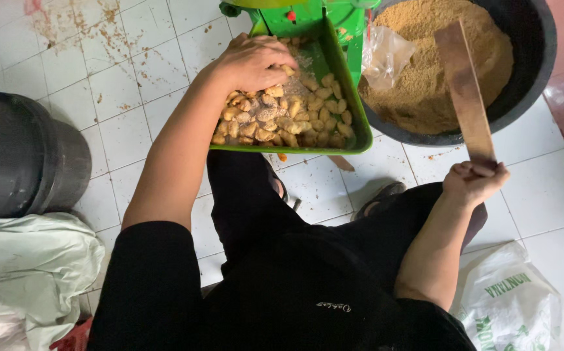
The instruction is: The person sits on the floor and uses a wooden stick to push whole cashews into a green electric grinder. The ground cashew meal collects in a large black basin placed next to the machine.
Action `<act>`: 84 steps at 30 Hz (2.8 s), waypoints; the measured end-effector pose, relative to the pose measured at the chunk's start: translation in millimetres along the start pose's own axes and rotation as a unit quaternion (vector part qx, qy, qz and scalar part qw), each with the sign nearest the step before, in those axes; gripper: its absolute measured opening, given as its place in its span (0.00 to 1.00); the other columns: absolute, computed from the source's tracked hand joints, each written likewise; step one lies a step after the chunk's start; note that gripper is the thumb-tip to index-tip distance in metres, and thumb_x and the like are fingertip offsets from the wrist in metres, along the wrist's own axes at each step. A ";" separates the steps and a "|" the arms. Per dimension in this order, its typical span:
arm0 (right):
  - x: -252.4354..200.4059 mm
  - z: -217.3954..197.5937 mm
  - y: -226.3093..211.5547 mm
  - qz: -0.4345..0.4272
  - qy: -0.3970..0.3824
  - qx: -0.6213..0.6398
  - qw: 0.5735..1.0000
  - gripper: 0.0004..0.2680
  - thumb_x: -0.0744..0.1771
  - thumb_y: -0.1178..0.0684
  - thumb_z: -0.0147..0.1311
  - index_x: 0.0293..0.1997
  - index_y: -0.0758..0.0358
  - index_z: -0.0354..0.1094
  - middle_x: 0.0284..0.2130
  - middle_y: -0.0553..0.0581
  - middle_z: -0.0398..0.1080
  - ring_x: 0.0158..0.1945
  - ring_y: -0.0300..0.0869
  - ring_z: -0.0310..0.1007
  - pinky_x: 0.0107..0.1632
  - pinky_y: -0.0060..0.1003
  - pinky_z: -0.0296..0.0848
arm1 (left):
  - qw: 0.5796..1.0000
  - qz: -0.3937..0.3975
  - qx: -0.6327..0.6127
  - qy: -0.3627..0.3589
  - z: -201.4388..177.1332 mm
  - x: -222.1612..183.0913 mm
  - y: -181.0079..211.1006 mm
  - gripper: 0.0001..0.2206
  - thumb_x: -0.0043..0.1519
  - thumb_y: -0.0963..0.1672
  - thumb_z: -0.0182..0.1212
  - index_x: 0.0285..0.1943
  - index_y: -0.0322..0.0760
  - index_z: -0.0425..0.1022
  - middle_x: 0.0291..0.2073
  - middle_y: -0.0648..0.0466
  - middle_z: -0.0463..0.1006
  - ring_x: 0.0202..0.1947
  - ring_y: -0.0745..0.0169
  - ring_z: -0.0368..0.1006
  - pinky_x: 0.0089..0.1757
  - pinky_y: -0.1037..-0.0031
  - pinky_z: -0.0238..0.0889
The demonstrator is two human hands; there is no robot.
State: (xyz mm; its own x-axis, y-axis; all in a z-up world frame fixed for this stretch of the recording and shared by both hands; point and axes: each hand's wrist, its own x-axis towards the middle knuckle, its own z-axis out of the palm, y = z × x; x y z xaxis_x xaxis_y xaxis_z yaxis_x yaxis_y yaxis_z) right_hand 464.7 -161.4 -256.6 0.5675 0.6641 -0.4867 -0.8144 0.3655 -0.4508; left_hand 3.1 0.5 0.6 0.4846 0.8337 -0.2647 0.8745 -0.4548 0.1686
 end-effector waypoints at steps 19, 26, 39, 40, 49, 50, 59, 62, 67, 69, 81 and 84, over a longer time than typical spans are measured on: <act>23.1 -0.6 9.7 0.075 0.014 -0.005 0.997 0.11 0.68 0.43 0.56 0.36 0.59 0.60 0.27 0.52 0.63 0.32 0.45 0.68 0.35 0.35 0.70 | 0.999 0.043 -0.001 0.028 2.3 -3.4 -6.1 0.17 0.60 0.49 0.57 0.58 0.52 0.80 0.62 0.60 0.74 0.66 0.54 0.62 0.62 0.48 0.49; 17.6 6.6 7.8 0.059 0.044 0.001 0.997 0.10 0.67 0.45 0.54 0.40 0.59 0.62 0.30 0.55 0.68 0.31 0.45 0.67 0.33 0.33 0.71 | 0.999 0.032 -0.008 0.013 -6.4 -7.0 -3.8 0.18 0.59 0.49 0.57 0.58 0.54 0.80 0.63 0.59 0.73 0.68 0.54 0.61 0.62 0.48 0.47; 3.9 14.7 1.8 0.037 0.026 0.028 0.999 0.10 0.69 0.47 0.54 0.45 0.63 0.64 0.40 0.59 0.70 0.33 0.46 0.70 0.32 0.34 0.73 | 0.998 0.061 0.013 0.021 -10.2 -9.5 -7.7 0.16 0.63 0.50 0.57 0.59 0.52 0.80 0.64 0.58 0.73 0.69 0.52 0.61 0.63 0.49 0.48; 2.0 16.7 0.9 0.035 0.034 0.025 0.998 0.10 0.69 0.47 0.54 0.45 0.63 0.64 0.40 0.59 0.70 0.32 0.46 0.70 0.32 0.34 0.72 | 0.997 0.069 0.013 0.024 -10.8 -9.2 -8.4 0.16 0.64 0.50 0.57 0.59 0.51 0.80 0.64 0.57 0.73 0.69 0.51 0.62 0.63 0.49 0.48; -5.8 27.7 -6.5 0.023 0.044 0.023 0.999 0.11 0.68 0.47 0.54 0.46 0.65 0.64 0.39 0.60 0.70 0.30 0.46 0.71 0.29 0.35 0.72 | 0.997 0.079 0.018 0.019 -13.1 -9.8 -10.6 0.16 0.63 0.49 0.55 0.58 0.49 0.80 0.63 0.55 0.75 0.67 0.51 0.65 0.62 0.56 0.56; -7.0 28.2 -6.9 0.023 0.052 0.023 0.998 0.11 0.68 0.47 0.55 0.47 0.65 0.64 0.39 0.60 0.70 0.30 0.46 0.71 0.29 0.35 0.72 | 0.997 0.073 0.021 0.018 -12.3 -9.7 -11.0 0.17 0.63 0.49 0.55 0.58 0.49 0.80 0.63 0.55 0.75 0.67 0.51 0.65 0.62 0.56 0.56; 34.6 11.6 -2.6 -0.148 0.097 -0.249 0.952 0.11 0.73 0.45 0.48 0.42 0.62 0.61 0.28 0.56 0.71 0.23 0.38 0.70 0.24 0.29 0.71 | 0.997 0.075 0.017 0.007 -13.4 -7.7 -10.6 0.17 0.63 0.50 0.57 0.59 0.48 0.80 0.66 0.53 0.74 0.69 0.49 0.63 0.63 0.52 0.53; 82.7 12.4 23.9 -0.127 0.114 -0.290 0.942 0.11 0.72 0.45 0.49 0.39 0.62 0.59 0.24 0.55 0.68 0.19 0.38 0.67 0.20 0.31 0.65 | 0.997 0.077 0.015 0.001 -16.1 -8.5 -8.2 0.18 0.62 0.49 0.58 0.60 0.48 0.79 0.65 0.53 0.74 0.69 0.50 0.64 0.61 0.53 0.56; 154.1 21.8 72.3 0.010 0.111 -0.230 0.967 0.10 0.70 0.45 0.52 0.38 0.59 0.59 0.22 0.54 0.64 0.17 0.40 0.64 0.17 0.32 0.60 | 0.996 0.079 0.028 0.005 -19.2 -10.2 -4.3 0.18 0.59 0.47 0.60 0.60 0.49 0.79 0.64 0.55 0.75 0.68 0.51 0.66 0.57 0.54 0.59; 174.0 24.6 84.8 0.055 0.103 -0.243 0.963 0.11 0.71 0.44 0.54 0.38 0.59 0.60 0.24 0.53 0.64 0.19 0.40 0.65 0.19 0.32 0.62 | 0.996 0.087 0.025 0.009 -21.1 -9.5 0.3 0.17 0.59 0.47 0.61 0.59 0.49 0.79 0.64 0.55 0.75 0.68 0.51 0.66 0.57 0.55 0.60; 257.6 105.6 206.4 0.289 -0.046 -0.299 0.908 0.09 0.71 0.46 0.54 0.39 0.61 0.69 0.25 0.54 0.71 0.18 0.35 0.62 0.19 0.28 0.60 | 0.997 0.051 0.048 -0.015 -27.5 0.5 9.6 0.19 0.50 0.46 0.62 0.53 0.48 0.80 0.61 0.54 0.76 0.65 0.49 0.68 0.45 0.56 0.63; 244.9 136.1 254.7 0.332 -0.082 -0.320 0.884 0.08 0.71 0.47 0.55 0.41 0.61 0.70 0.25 0.53 0.71 0.18 0.33 0.62 0.19 0.27 0.61 | 0.998 0.040 0.043 -0.019 -27.1 0.0 8.4 0.18 0.51 0.46 0.62 0.52 0.48 0.80 0.60 0.54 0.76 0.65 0.49 0.69 0.44 0.57 0.65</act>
State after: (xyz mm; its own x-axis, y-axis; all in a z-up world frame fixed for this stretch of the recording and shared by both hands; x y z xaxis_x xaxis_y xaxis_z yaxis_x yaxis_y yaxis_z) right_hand 379.7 183.1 -388.7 -0.0770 0.6992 -0.7108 -0.6957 -0.5483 -0.4640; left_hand 9.9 5.2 27.8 0.5518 0.7818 -0.2903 0.8307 -0.5460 0.1087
